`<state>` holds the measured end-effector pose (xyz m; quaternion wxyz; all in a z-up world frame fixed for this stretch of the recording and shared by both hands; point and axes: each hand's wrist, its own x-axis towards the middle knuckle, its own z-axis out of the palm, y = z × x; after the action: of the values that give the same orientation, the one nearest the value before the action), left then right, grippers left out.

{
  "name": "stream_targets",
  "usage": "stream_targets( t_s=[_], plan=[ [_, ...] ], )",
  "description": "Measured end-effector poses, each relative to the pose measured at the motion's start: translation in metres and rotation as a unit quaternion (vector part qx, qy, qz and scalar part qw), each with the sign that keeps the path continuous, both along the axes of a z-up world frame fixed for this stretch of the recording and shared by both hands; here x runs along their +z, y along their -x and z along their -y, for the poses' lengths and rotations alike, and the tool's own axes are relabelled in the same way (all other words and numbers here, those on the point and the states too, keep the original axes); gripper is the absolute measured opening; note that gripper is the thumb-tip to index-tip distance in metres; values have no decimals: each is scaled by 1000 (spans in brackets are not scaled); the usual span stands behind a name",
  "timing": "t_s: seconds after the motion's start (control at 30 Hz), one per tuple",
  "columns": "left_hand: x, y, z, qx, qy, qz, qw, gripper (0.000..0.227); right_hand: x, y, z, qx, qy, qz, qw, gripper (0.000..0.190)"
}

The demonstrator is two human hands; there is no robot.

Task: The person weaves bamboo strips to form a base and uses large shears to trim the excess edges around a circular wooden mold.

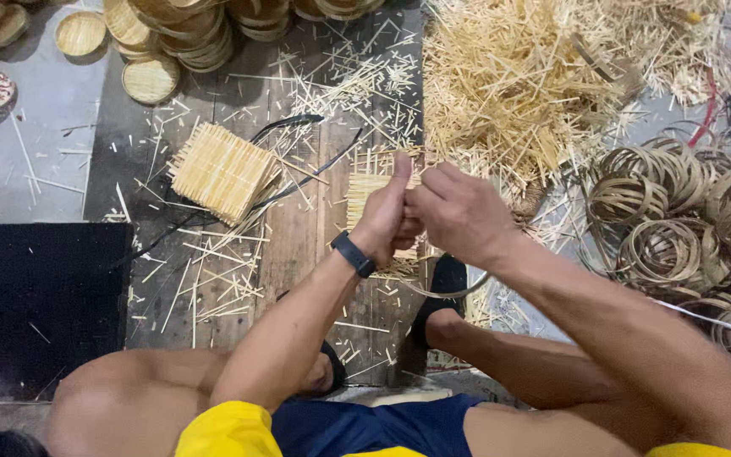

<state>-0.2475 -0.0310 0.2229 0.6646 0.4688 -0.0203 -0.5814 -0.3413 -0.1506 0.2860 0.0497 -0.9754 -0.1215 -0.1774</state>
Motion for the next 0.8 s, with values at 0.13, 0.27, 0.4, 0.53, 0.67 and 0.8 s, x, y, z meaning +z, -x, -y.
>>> stream_targets(
  t_s=[0.13,0.27,0.4,0.53,0.67,0.8],
  plan=[
    [-21,-7,-12,48,-44,-6,998,70,-27,-8,-18,-50,-27,-27,998,6],
    [-50,-19,-19,51,85,-23,995,62,-32,-23,-6,-143,-276,-60,949,13],
    [-68,-42,-22,263,181,-66,945,41,-46,-18,14,-252,-737,-139,611,35],
    [-70,-64,-37,183,174,-90,963,26,-95,-9,27,-135,-884,-101,436,40],
    [-66,-81,-31,47,24,7,999,25,-120,-8,39,-110,-882,-191,417,40],
    [-73,-80,-24,137,32,1,990,27,-133,-11,23,-100,-917,-141,359,44]
  ],
)
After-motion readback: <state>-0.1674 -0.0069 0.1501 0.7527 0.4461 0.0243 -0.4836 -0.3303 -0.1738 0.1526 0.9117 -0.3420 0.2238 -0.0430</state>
